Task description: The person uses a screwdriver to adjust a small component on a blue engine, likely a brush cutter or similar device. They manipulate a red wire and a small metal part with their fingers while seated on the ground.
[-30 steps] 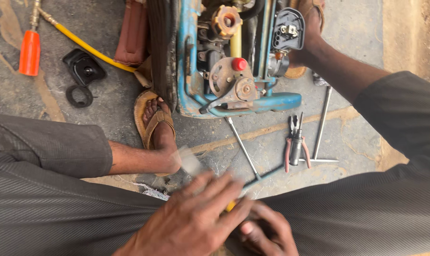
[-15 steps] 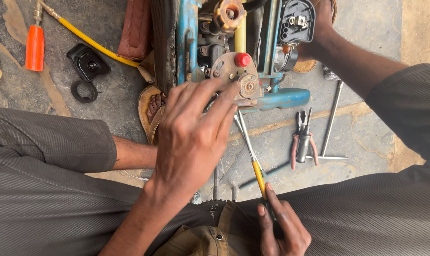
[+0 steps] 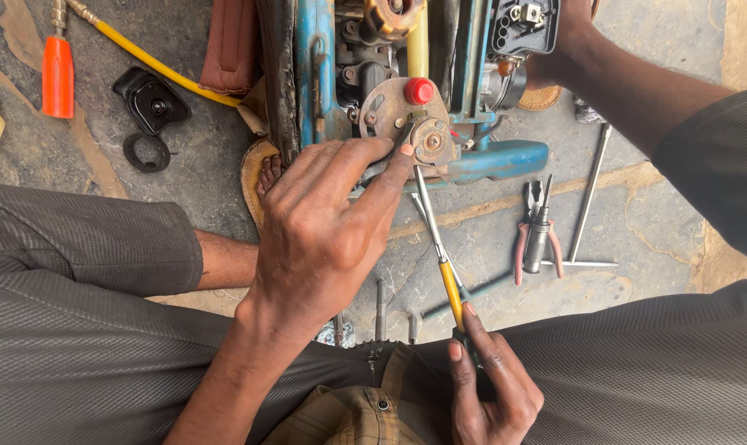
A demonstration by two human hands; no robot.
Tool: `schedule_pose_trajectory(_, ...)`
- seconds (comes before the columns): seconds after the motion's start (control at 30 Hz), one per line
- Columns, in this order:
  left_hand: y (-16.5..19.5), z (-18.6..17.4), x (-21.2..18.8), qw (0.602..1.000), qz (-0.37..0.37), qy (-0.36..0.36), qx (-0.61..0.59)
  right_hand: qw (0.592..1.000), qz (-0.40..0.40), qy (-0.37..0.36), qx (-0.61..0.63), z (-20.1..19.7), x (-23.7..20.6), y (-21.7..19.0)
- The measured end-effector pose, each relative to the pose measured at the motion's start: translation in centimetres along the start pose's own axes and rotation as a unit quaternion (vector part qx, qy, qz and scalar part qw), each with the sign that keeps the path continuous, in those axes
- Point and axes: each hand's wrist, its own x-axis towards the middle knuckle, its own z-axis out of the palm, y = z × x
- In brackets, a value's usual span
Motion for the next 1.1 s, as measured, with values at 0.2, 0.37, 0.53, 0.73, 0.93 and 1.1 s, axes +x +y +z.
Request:
schedule_pose_trajectory(0.2, 0.6, 0.2, 0.3, 0.999, -0.047, 0.024, -0.008, 1.000, 0.004, -0.008, 0.000, -0.1, 0.0, -0.2)
schedule_pose_trajectory(0.37, 0.7, 0.2, 0.3, 0.999, -0.042, 0.027, -0.009, 1.000, -0.003, -0.013, -0.003, -0.2, -0.1, -0.3)
schedule_pose_trajectory(0.53, 0.2, 0.4, -0.1, 1.000, -0.001, 0.020, 0.016, 1.000, -0.008, -0.011, -0.005, -0.2, -0.2, -0.3)
schedule_pose_trajectory(0.73, -0.8, 0.5, -0.3, 0.995, 0.061, -0.021, 0.074, 1.000, -0.001, -0.008, -0.008, -0.1, -0.4, -0.2)
schedule_pose_trajectory(0.93, -0.9, 0.6, -0.2, 0.997, 0.056, -0.014, 0.041, 1.000, 0.004, -0.013, -0.011, 0.0, -0.3, -0.2)
schedule_pose_trajectory(1.1, -0.7, 0.4, 0.2, 0.998, 0.050, -0.015, 0.030, 1.000, 0.006, -0.015, 0.002, 0.1, -0.3, -0.2)
